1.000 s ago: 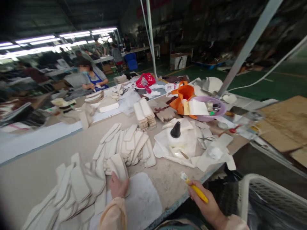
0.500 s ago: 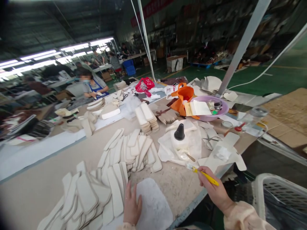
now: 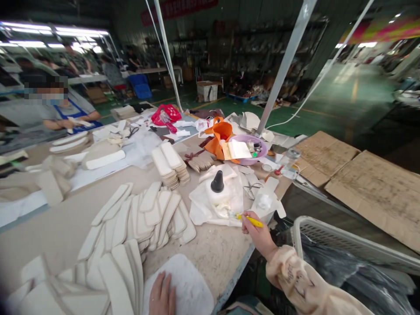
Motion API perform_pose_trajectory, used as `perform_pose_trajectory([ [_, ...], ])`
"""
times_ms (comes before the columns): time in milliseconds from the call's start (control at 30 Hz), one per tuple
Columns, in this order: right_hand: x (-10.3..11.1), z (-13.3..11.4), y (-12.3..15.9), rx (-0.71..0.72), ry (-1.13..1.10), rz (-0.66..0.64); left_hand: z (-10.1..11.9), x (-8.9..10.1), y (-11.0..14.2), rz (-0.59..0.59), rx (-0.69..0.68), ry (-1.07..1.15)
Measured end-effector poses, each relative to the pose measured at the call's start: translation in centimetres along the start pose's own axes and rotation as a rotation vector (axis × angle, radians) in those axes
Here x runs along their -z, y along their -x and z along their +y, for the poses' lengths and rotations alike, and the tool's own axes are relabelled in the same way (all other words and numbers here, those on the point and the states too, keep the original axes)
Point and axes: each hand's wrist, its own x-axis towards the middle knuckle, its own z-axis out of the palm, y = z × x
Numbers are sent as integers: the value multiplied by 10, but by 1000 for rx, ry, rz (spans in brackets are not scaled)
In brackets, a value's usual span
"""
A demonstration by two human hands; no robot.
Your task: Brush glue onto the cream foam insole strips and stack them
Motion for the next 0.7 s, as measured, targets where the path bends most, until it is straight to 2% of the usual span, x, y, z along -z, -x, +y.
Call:
perform_pose_trajectory([
  [167, -8, 9, 13, 87, 40, -22, -5, -1, 1, 5, -69, -60],
  [333, -29, 32, 52, 516, 281, -356, -7, -2, -3, -3, -90, -57],
  [400, -41, 42, 71, 607, 321, -463, 1, 7, -10, -21, -52, -46],
  [533, -48, 55, 105, 627, 293, -580, 32, 36, -23, -128, 56, -86],
  [600, -43, 67, 110, 647, 317, -606, 40, 40, -25, -190, 79, -170],
  [700, -34, 84, 104, 662, 320, -621, 38, 39, -23, -248, 114, -252],
])
